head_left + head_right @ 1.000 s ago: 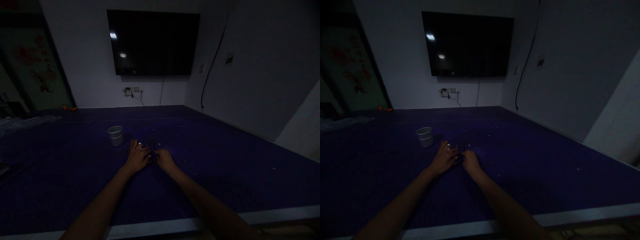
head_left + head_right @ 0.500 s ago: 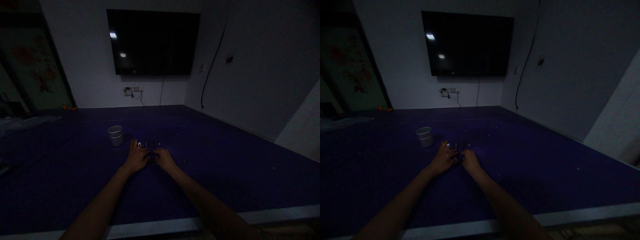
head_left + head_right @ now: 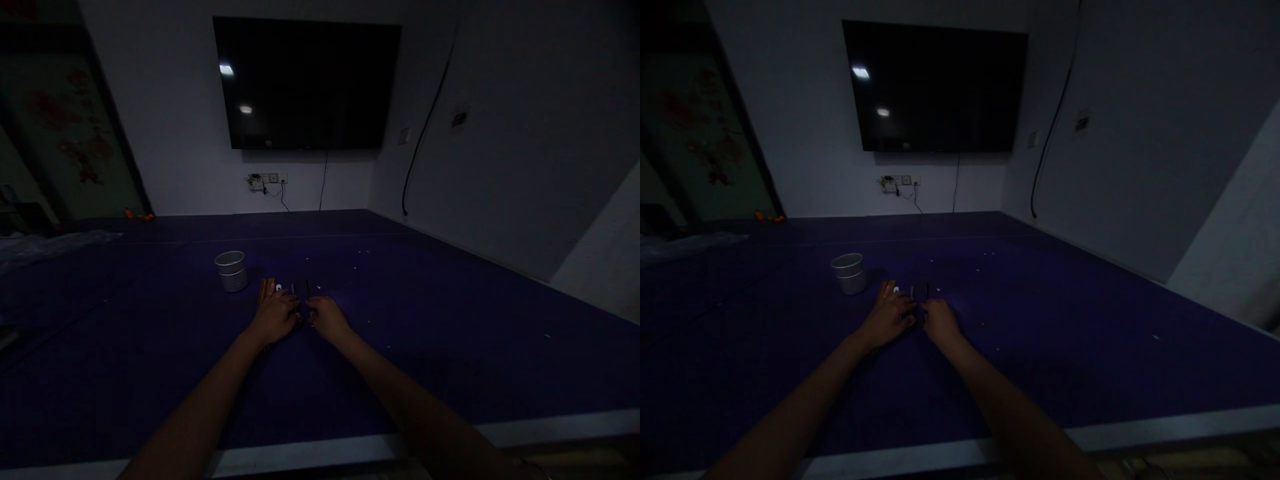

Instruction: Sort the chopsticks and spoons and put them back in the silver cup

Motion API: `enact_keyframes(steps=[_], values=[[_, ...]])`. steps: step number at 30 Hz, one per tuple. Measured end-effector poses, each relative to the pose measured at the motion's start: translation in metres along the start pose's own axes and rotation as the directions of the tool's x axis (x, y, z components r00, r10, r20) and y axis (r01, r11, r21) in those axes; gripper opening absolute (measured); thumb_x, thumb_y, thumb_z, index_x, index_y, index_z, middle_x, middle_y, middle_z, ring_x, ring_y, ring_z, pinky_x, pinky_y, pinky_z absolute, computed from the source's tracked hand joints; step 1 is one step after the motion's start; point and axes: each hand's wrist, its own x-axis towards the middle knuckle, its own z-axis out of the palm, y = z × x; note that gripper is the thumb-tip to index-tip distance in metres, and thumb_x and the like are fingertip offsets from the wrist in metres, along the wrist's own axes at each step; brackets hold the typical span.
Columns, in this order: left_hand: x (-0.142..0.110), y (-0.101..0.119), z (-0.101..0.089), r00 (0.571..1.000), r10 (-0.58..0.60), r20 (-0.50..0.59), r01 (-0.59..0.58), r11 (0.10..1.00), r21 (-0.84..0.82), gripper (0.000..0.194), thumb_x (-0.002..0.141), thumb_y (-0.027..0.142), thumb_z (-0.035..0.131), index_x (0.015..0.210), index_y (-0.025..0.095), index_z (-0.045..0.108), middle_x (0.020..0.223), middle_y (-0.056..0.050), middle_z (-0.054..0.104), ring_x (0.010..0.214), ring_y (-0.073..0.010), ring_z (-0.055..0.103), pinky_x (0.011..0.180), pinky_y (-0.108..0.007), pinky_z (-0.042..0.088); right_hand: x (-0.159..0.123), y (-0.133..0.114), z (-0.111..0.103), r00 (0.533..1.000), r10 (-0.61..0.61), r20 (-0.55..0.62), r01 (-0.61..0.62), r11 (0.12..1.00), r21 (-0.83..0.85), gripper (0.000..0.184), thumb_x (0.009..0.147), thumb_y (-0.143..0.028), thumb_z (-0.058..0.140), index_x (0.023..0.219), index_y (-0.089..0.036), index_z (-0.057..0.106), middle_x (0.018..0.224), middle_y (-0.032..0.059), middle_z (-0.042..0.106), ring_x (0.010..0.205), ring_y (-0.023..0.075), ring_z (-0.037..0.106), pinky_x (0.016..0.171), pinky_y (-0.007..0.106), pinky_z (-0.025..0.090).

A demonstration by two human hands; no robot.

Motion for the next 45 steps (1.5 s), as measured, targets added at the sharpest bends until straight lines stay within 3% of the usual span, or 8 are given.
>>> enact_keyframes(steps=[4, 7, 9, 14, 17, 23, 30, 45], values=[[0.001, -0.001, 0.0, 0.996, 0.019, -0.084, -0.019, 1.0, -0.002, 0.033, 0.091, 0.032, 0.045, 0.112, 0.025, 0.068, 0.122, -0.005, 0.067, 0.127, -0.0265, 0.048, 0.115, -0.062, 0.011, -0.001, -0.001, -0.001, 0.999, -0.008, -0.035, 0.008, 1.0, 0.003, 0.032, 0.074, 0.0, 0.056, 0.094, -0.017, 0.074, 0.106, 0.0104, 0.072, 0.105, 0.022, 0.064, 0.093, 0.029, 0.045], [0.002, -0.004, -0.004, 0.962, -0.019, -0.273, 0.021, 1.0, 0.003, 0.033, 0.093, 0.03, 0.04, 0.106, 0.023, 0.069, 0.122, -0.007, 0.067, 0.126, -0.0262, 0.049, 0.115, -0.062, 0.014, -0.001, -0.002, -0.004, 0.995, 0.002, -0.097, 0.0, 1.0, 0.018, 0.04, 0.075, 0.002, 0.053, 0.102, -0.018, 0.074, 0.111, 0.0104, 0.071, 0.109, 0.0213, 0.063, 0.095, 0.029, 0.045], [0.001, -0.009, -0.008, 0.869, -0.105, -0.484, 0.115, 0.993, -0.01, 0.032, 0.092, 0.029, 0.041, 0.108, 0.022, 0.068, 0.127, -0.009, 0.063, 0.127, -0.0266, 0.048, 0.115, -0.061, 0.017, -0.001, -0.003, -0.007, 0.99, 0.012, -0.142, -0.006, 0.999, 0.04, 0.045, 0.074, 0.004, 0.052, 0.108, -0.017, 0.072, 0.114, 0.0111, 0.07, 0.11, 0.021, 0.062, 0.097, 0.03, 0.044], [-0.006, -0.036, -0.018, 0.478, -0.387, -0.789, 0.388, 0.899, -0.206, 0.048, 0.087, 0.035, 0.052, 0.133, 0.02, 0.05, 0.15, -0.015, 0.036, 0.14, -0.0305, 0.031, 0.114, -0.053, 0.025, -0.001, -0.003, -0.014, 0.968, 0.05, -0.245, -0.038, 0.998, 0.055, 0.048, 0.075, 0.005, 0.048, 0.108, -0.02, 0.073, 0.114, 0.0086, 0.071, 0.11, 0.0199, 0.062, 0.102, 0.033, 0.042], [-0.012, -0.057, -0.019, 0.394, -0.484, -0.782, 0.445, 0.844, -0.299, 0.07, 0.083, 0.044, 0.059, 0.144, 0.019, 0.035, 0.157, -0.018, 0.02, 0.144, -0.0343, 0.02, 0.115, -0.056, 0.02, -0.002, -0.003, -0.016, 0.966, 0.048, -0.255, -0.034, 0.998, 0.059, 0.049, 0.075, 0.006, 0.047, 0.108, -0.021, 0.073, 0.113, 0.0077, 0.071, 0.11, 0.0193, 0.062, 0.101, 0.032, 0.043], [-0.015, -0.086, -0.011, 0.428, -0.577, -0.696, 0.488, 0.796, -0.359, 0.065, 0.082, 0.046, 0.06, 0.138, 0.018, 0.044, 0.157, -0.02, 0.016, 0.144, -0.0386, 0.018, 0.113, -0.058, 0.022, -0.003, -0.004, -0.015, 0.971, 0.045, -0.234, -0.026, 0.996, 0.083, 0.047, 0.076, 0.006, 0.047, 0.108, -0.017, 0.073, 0.114, 0.01, 0.07, 0.111, 0.0199, 0.062, 0.101, 0.032, 0.044], [-0.016, -0.089, -0.012, 0.444, -0.561, -0.699, 0.482, 0.807, -0.341, 0.038, 0.082, 0.024, 0.056, 0.119, 0.019, 0.058, 0.154, -0.017, 0.028, 0.14, -0.0366, 0.03, 0.112, -0.056, 0.029, -0.004, -0.005, -0.016, 0.974, 0.025, -0.223, -0.007, 0.997, 0.081, 0.044, 0.078, 0.004, 0.047, 0.107, -0.017, 0.073, 0.112, 0.01, 0.071, 0.111, 0.0202, 0.062, 0.101, 0.033, 0.044], [-0.015, -0.086, -0.015, 0.399, -0.522, -0.754, 0.445, 0.829, -0.338, 0.016, 0.082, 0.028, 0.055, 0.095, 0.019, 0.057, 0.139, -0.016, 0.045, 0.134, -0.0322, 0.04, 0.112, -0.051, 0.033, -0.005, -0.006, -0.02, 0.974, 0.03, -0.223, -0.012, 0.997, 0.082, 0.041, 0.081, 0.001, 0.047, 0.105, -0.019, 0.074, 0.109, 0.0091, 0.072, 0.109, 0.0194, 0.063, 0.101, 0.033, 0.044]])
